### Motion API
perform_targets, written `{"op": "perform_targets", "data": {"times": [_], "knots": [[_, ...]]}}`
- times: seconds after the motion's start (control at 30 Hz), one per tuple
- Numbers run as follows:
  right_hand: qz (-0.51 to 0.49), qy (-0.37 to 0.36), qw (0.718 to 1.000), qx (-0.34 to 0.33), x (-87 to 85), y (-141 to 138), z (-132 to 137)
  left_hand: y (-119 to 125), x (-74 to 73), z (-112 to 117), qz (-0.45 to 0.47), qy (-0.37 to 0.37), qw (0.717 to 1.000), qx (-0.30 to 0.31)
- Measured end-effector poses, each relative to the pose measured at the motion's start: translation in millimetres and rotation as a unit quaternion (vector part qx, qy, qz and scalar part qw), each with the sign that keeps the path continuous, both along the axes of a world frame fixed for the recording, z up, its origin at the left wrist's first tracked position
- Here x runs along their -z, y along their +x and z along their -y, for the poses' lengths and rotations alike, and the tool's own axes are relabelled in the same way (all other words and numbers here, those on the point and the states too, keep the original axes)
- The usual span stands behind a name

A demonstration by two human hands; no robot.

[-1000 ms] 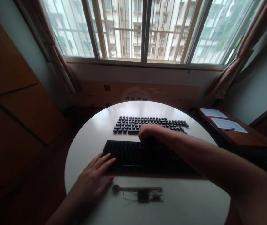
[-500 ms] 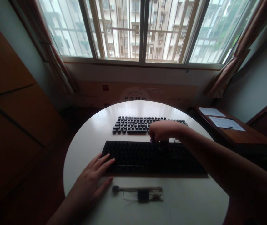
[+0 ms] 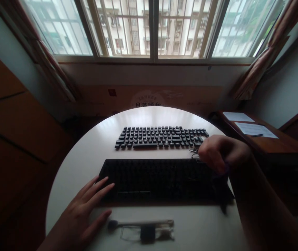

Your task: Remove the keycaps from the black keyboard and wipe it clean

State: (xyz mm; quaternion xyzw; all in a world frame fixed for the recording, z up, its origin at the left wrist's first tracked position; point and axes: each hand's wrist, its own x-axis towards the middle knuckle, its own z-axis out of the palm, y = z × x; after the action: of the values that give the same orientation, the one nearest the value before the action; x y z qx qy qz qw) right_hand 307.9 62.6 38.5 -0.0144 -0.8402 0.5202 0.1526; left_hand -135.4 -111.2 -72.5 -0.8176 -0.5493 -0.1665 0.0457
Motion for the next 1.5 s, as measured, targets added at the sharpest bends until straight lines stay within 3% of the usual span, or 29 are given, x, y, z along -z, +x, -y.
{"op": "perform_targets", "data": {"times": [0.07,0.13,0.23,0.33,0.43,0.53,0.63,0.7,0.8,0.9,1.07,1.2,1.33,1.5], "knots": [[-0.062,-0.12,0.99,-0.036,11.3,-10,-4,1,-1.4,1,0.005,0.0,1.0,-0.003],[-0.085,-0.188,0.976,-0.07,18.8,-17,-6,2,-3.0,2,0.023,0.0,1.0,-0.015],[-0.079,-0.222,0.97,-0.059,29.1,-17,-9,4,-6.6,6,0.058,0.006,0.998,-0.036],[-0.079,-0.229,0.97,0.024,36.6,-11,-12,3,-18.3,4,0.072,0.021,0.996,-0.041],[-0.058,-0.195,0.972,0.113,32.5,-12,-10,5,-46.0,-14,0.044,0.035,0.998,0.009],[0.046,-0.09,0.978,0.18,22.7,-27,-2,22,-85.9,-44,0.037,0.035,0.997,0.056],[0.119,0.026,0.966,0.23,23.6,-53,5,63,-120.6,-70,-0.041,0.003,0.989,0.14],[0.119,0.073,0.951,0.277,32.1,-68,7,98,-132.0,-78,-0.122,-0.041,0.966,0.223],[0.096,0.111,0.93,0.337,48.9,-84,7,144,-128.0,-80,-0.205,-0.104,0.912,0.339],[0.095,0.132,0.914,0.372,62.4,-92,4,162,-108.8,-80,-0.227,-0.13,0.902,0.345],[0.128,0.149,0.884,0.424,71.6,-93,-1,152,-82.7,-86,-0.199,-0.141,0.918,0.314],[0.122,0.237,0.873,0.407,67.3,-88,-1,145,-71.1,-88,-0.176,-0.151,0.935,0.269],[0.132,0.312,0.878,0.338,61.6,-80,-1,142,-65.8,-91,-0.176,-0.159,0.938,0.251],[0.162,0.327,0.876,0.314,61.1,-79,-1,142,-66.7,-94,-0.17,-0.189,0.936,0.243]]}}
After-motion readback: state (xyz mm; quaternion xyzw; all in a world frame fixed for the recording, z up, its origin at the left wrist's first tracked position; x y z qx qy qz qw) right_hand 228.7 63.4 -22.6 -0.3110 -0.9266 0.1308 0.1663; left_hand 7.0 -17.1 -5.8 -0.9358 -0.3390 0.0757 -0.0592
